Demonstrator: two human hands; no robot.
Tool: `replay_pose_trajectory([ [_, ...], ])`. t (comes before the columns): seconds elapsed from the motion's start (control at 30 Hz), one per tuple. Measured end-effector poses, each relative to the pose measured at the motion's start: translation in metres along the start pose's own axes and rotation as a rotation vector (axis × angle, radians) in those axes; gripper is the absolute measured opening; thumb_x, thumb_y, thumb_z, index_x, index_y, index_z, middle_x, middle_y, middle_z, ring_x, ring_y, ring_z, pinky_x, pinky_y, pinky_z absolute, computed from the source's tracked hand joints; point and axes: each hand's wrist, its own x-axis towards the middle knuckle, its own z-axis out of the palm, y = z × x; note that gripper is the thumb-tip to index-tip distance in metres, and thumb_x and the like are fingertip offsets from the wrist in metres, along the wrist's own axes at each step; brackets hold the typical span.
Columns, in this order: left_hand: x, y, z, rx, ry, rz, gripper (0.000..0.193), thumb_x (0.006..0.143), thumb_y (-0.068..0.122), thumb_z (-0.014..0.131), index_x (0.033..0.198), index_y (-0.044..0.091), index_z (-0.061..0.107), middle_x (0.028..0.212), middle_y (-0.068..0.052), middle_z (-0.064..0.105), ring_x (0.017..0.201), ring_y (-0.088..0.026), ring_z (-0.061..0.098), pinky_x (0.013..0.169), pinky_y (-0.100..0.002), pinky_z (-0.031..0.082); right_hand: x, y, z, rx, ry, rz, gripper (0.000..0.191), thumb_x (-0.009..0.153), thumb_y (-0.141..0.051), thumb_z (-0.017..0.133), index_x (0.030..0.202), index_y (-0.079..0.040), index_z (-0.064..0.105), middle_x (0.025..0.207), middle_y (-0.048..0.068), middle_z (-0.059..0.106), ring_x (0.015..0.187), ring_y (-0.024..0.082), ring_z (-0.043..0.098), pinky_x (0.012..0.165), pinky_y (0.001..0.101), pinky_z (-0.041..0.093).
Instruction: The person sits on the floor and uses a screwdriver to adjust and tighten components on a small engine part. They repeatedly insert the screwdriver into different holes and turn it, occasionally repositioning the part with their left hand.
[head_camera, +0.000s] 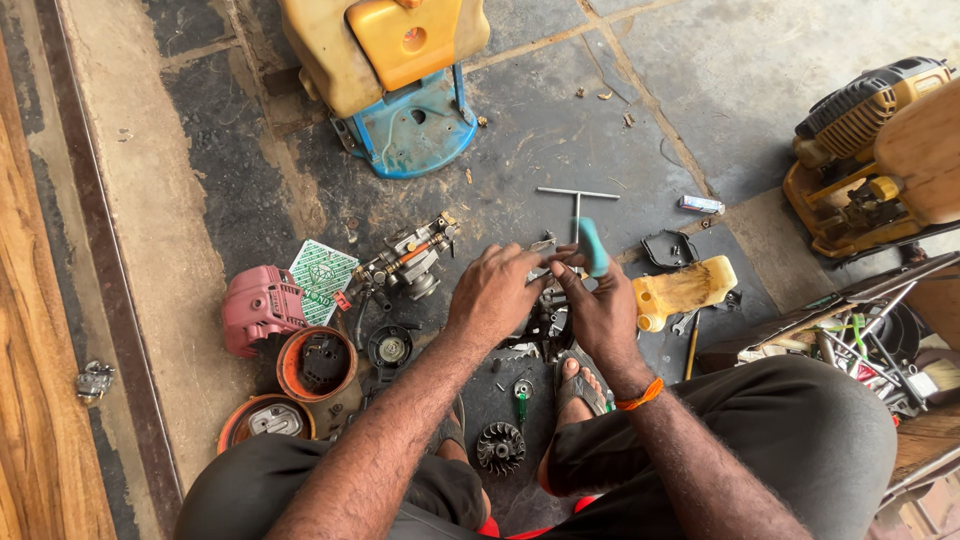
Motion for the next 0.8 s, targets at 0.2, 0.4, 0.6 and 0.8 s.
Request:
replay_pose_trajectory([
  [0.2, -0.002, -0.002, 0.004, -0.022, 0.012, 0.037, 0.027, 0.092, 0.02, 0.074, 0.115, 0.006, 0.072, 0.094, -0.008, 0.066, 0.095, -0.021, 0.063, 0.083, -0.04, 0.057, -0.004, -0.01, -0.001, 0.12, -0.072, -0.042, 0.024, 0.099, -0.019, 0.066, 0.119, -0.006, 0.074, 0.124, 0.007, 0.072, 0.121, 0.019, 0.066, 0.104, 0.0372, 0.051],
  [0.4, 0.004, -0.008, 0.015, 0.005, 0.064, 0.054, 0.025, 0.092, 0.025, 0.076, 0.109, 0.007, 0.072, 0.095, -0.008, 0.069, 0.093, -0.021, 0.065, 0.08, -0.04, 0.058, -0.003, -0.012, -0.001, 0.059, -0.022, 0.017, 0.04, 0.093, -0.028, 0.074, 0.127, -0.008, 0.069, 0.119, 0.007, 0.072, 0.116, 0.021, 0.065, 0.101, 0.0389, 0.05],
  [0.6, 0.005, -0.012, 0.015, 0.017, 0.091, 0.05, 0.032, 0.092, 0.031, 0.079, 0.111, 0.007, 0.069, 0.095, -0.008, 0.071, 0.092, -0.022, 0.065, 0.078, -0.04, 0.058, -0.001, -0.003, -0.001, 0.025, 0.02, 0.057, 0.032, 0.089, -0.034, 0.079, 0.108, -0.008, 0.074, 0.111, 0.006, 0.072, 0.111, 0.019, 0.067, 0.094, 0.0382, 0.054],
  [0.8, 0.0, -0.007, 0.007, 0.065, 0.035, 0.025, 0.043, 0.087, 0.034, 0.081, 0.117, 0.005, 0.071, 0.1, -0.011, 0.069, 0.093, -0.022, 0.064, 0.082, -0.04, 0.057, -0.001, -0.002, -0.003, -0.046, 0.021, 0.02, 0.025, 0.095, -0.031, 0.074, 0.107, -0.009, 0.076, 0.107, 0.004, 0.073, 0.106, 0.019, 0.068, 0.093, 0.0367, 0.054],
])
